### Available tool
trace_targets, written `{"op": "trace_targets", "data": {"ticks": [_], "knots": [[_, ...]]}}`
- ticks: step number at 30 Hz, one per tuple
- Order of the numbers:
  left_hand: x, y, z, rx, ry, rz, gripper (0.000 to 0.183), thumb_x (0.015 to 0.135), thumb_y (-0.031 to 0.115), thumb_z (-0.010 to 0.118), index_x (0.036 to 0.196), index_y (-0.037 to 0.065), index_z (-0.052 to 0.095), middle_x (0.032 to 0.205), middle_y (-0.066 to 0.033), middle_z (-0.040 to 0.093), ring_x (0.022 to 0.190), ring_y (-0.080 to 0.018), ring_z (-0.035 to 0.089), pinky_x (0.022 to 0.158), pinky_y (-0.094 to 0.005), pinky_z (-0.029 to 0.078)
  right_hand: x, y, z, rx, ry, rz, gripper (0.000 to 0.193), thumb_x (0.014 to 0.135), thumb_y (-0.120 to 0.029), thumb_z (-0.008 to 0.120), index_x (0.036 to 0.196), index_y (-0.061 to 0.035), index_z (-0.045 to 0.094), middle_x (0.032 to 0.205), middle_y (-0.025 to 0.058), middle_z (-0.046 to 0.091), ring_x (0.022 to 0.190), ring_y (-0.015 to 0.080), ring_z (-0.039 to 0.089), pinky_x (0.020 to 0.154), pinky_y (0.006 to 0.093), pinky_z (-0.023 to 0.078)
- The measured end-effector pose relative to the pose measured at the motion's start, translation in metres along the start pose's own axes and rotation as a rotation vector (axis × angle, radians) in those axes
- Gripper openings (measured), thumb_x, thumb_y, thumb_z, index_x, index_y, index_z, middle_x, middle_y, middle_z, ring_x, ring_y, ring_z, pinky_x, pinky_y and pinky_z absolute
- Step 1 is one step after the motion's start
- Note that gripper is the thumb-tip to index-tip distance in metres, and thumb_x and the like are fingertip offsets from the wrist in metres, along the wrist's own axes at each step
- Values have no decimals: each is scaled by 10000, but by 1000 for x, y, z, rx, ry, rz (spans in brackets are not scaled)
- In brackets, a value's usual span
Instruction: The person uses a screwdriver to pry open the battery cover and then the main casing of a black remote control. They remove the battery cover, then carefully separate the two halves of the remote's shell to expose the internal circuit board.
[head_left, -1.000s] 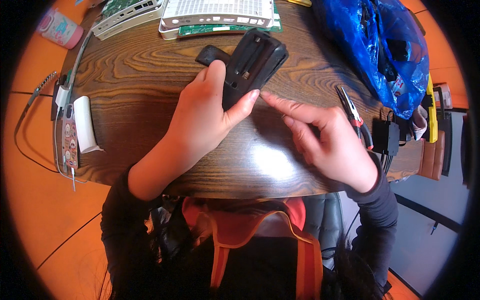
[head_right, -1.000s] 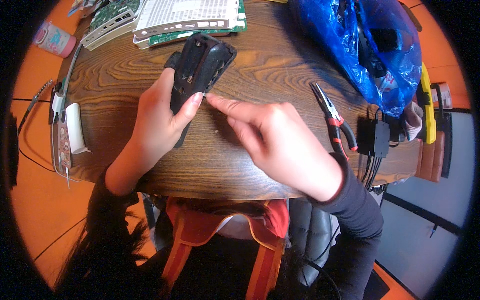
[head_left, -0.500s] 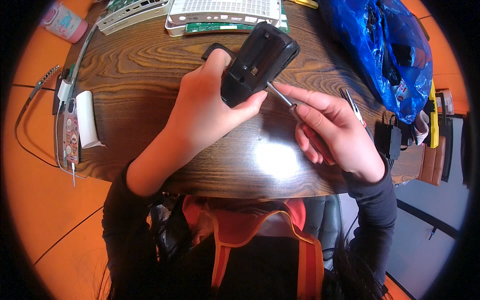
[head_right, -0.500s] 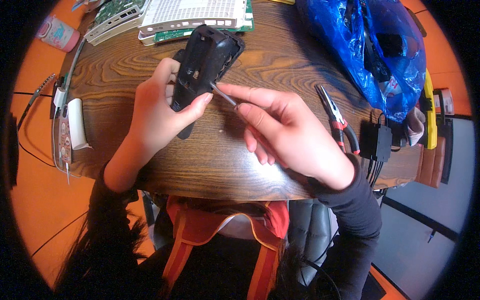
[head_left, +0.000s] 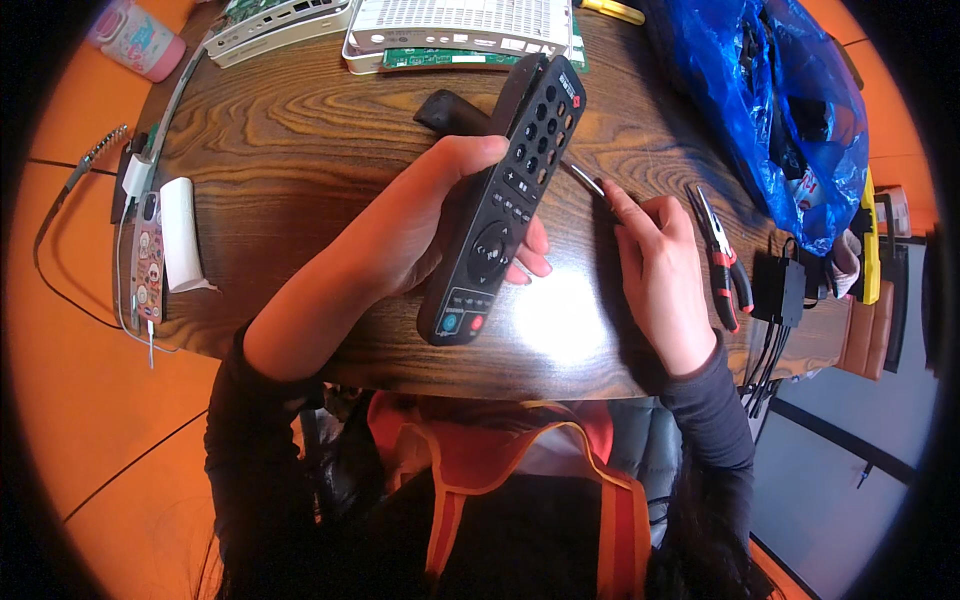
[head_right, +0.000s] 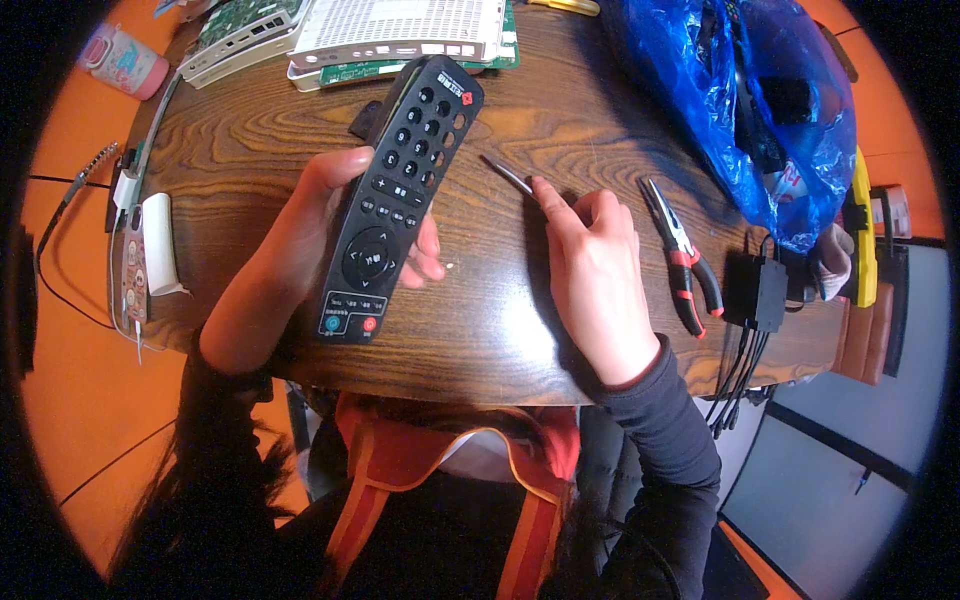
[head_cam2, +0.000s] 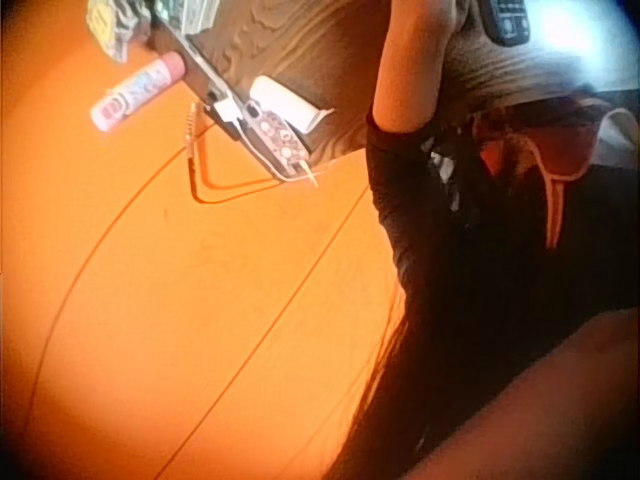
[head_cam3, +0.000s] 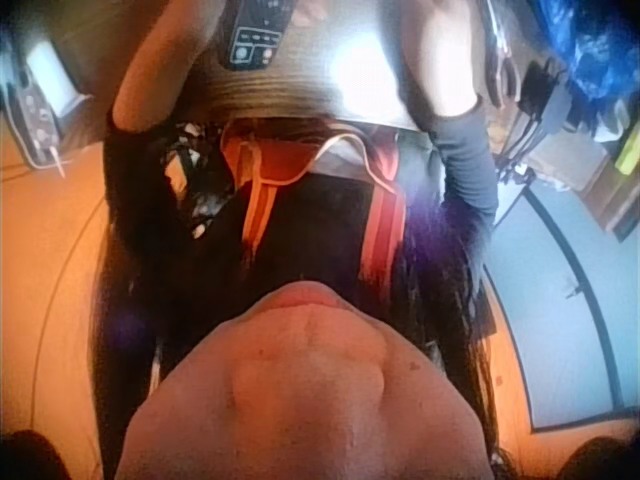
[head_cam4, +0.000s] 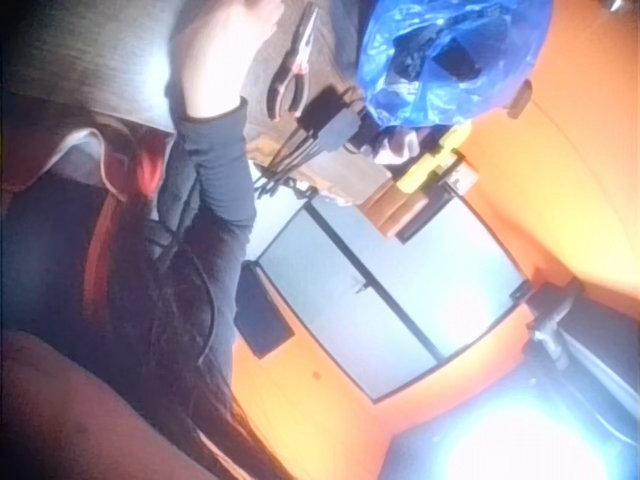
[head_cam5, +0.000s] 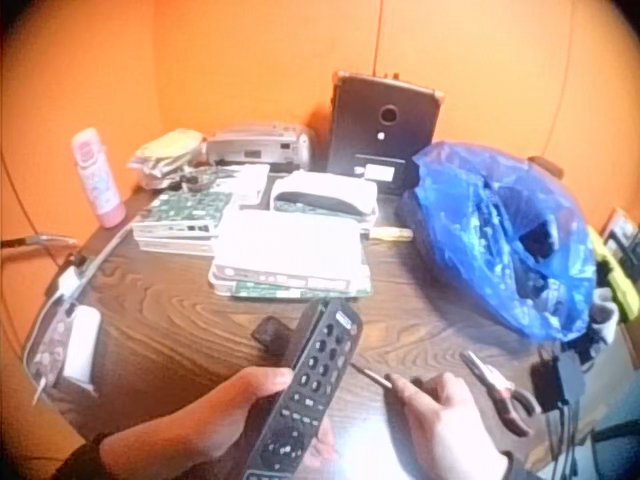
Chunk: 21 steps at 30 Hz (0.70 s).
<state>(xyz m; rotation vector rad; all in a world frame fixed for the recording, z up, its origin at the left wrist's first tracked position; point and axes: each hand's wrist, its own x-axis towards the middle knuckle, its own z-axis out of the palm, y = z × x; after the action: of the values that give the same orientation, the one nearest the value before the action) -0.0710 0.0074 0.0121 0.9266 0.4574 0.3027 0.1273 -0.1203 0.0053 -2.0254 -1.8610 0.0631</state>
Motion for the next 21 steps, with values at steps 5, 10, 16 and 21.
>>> {"op": "trace_targets", "data": {"ticks": [5,10,16,21], "knots": [[2,-3,2,35,-31,-121,668,879,564,337,1146,-30,489,843,-218,633,700,-281,669,526,-308,572,21,-7,-7,418,248,-46,502,850,-59,604,1331,-62,460,1041,190,546,939,254,576,784,309,480],[1,0,0,74,-60,-205,654,879,548,343,1151,-27,491,853,-214,631,689,-305,671,518,-309,570,40,-18,-14,990,38,100,404,882,-86,601,1253,37,499,1111,132,609,993,160,599,825,266,490],[1,2,0,105,-36,-228,662,879,550,345,1125,-43,505,843,-205,630,715,-323,676,540,-321,573,38,-21,-14,1074,174,98,187,870,-13,601,1050,40,598,904,61,648,844,103,610,763,225,495],[0,3,1,62,-125,-257,629,901,508,340,1059,-74,518,831,-206,627,718,-313,675,586,-332,572,38,-10,-14,1459,35,149,164,889,-35,585,1036,36,578,881,78,664,781,98,629,725,212,506]]}}
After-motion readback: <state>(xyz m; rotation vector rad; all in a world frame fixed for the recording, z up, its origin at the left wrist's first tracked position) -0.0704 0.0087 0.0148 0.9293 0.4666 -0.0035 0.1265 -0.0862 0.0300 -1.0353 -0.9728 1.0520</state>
